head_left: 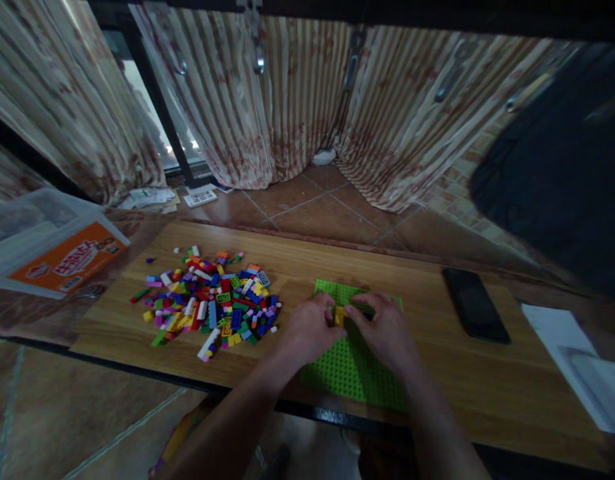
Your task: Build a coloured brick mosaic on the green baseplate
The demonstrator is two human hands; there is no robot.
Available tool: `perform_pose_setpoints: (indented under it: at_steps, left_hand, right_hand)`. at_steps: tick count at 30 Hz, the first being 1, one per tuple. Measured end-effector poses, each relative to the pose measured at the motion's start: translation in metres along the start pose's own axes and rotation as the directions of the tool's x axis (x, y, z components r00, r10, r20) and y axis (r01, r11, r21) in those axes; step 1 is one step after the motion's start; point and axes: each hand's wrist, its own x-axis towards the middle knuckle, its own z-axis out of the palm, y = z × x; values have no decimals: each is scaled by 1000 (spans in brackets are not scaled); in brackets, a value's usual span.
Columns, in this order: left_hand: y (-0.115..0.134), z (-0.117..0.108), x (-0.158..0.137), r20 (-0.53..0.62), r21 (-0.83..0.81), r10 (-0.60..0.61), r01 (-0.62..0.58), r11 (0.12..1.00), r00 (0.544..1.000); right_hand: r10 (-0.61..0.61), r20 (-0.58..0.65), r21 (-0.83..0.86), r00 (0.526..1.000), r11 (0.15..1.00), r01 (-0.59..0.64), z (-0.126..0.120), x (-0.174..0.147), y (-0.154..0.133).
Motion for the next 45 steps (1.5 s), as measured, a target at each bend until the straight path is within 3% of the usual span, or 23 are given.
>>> perform_pose_setpoints:
  at_steps: [6,11,26,32,35,38,45]
  left_hand:
    - [-1,5,-1,-51,50,18,-16,999,999]
    - [-3,5,-1,-33,59,44,-42,997,998]
    - [2,5,3,-12,169,-10,12,986,1000]
    - [-1,4,3,-22,152,28,-24,988,999]
    - [-1,2,1,-16,138,36,-34,990,999]
    - [1,-1,0,-8,144,74,-72,987,997]
    - [4,0,-1,2,233,154,-150,961,988]
  right_hand:
    - [25,30,-79,999,997,-22,10,1,2]
    - [59,13,-73,998,996,-57,10,3,1]
    - [224,141,-137,964,969,-205,4,11,-13]
    - [184,141,-16,973,983,-184,4,11,-6]
    - [171,140,168,975,967,-193,3,12,3]
    - [241,135,326,961,905,-273,0,15,10]
    - [291,48,324,956,900,-290,-3,20,2]
